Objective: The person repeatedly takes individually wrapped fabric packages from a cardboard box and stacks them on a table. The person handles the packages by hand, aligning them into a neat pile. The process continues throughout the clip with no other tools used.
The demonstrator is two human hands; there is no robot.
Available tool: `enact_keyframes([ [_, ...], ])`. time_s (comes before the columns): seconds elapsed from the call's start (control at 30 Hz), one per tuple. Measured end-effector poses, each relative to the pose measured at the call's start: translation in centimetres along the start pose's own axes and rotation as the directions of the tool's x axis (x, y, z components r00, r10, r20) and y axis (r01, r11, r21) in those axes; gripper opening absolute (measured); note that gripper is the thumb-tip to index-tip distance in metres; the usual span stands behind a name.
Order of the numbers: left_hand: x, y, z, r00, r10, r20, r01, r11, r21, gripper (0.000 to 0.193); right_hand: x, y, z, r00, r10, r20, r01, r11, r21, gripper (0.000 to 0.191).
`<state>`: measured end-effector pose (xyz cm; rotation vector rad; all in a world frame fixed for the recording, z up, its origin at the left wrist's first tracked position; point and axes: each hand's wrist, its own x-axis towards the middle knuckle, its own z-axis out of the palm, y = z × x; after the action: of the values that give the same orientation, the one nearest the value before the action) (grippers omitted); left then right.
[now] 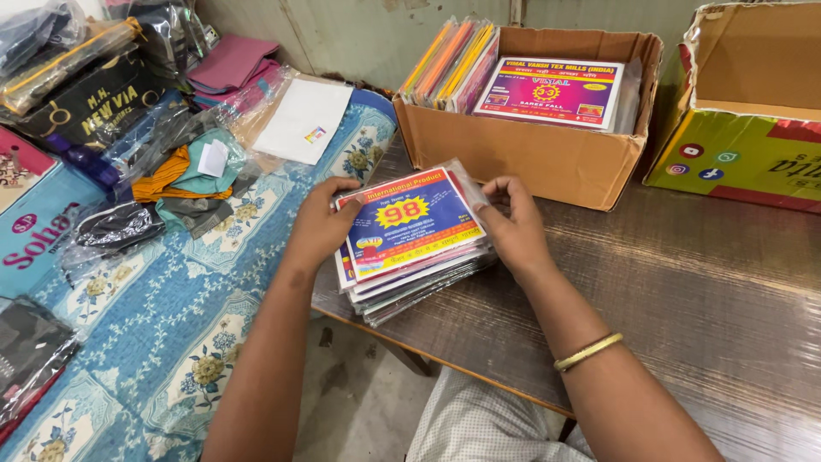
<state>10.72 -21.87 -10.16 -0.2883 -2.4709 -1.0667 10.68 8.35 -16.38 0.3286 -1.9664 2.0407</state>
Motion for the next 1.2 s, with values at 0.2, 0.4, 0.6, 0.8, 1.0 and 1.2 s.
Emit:
enact_keyframes([
  [0.2, -1.6, 0.1, 1.9, 0.948, -0.316, -0.025, 0.247, 0.787, -0.565, 0.020, 0.4, -0.5, 0.0, 0.935, 0.297, 0.192, -0.347, 0.876, 0.334, 0.055],
  [0.4, -2.1, 1.3, 2.7, 0.912, -0.389, -0.131, 0.214, 0.724, -0.655, 0.020, 0.1, -1.7, 0.3, 0.937, 0.274, 0.217, -0.337, 0.872, 0.354, 0.064],
  [0.6, -2.1, 0.2, 3.2, 0.902, -0.405, -0.151, 0.209, 0.715, -0.667, 0.019, 0.2, -1.6, 0.2, 0.928, 0.268, 0.258, -0.347, 0.872, 0.345, 0.063],
  [0.8, -1.7, 0.3, 3.0, 0.914, -0.373, -0.160, 0.200, 0.757, -0.622, 0.019, 0.1, -0.7, 0.8, 0.948, 0.211, 0.239, -0.281, 0.907, 0.314, 0.064],
  [1.0, -1.9, 8.5, -0.2, 0.870, 0.261, -0.419, -0.182, 0.959, 0.219, 0.021, 0.6, 0.1, 0.2, 0.978, 0.210, -0.009, -0.193, 0.916, 0.352, 0.048],
  [1.2, 3.3, 18.0, 3.5, 0.798, 0.602, -0.030, -0.588, 0.789, 0.178, 0.010, 1.2, 0.5, -1.3, 0.887, 0.148, -0.437, 0.022, 0.933, 0.360, 0.016],
])
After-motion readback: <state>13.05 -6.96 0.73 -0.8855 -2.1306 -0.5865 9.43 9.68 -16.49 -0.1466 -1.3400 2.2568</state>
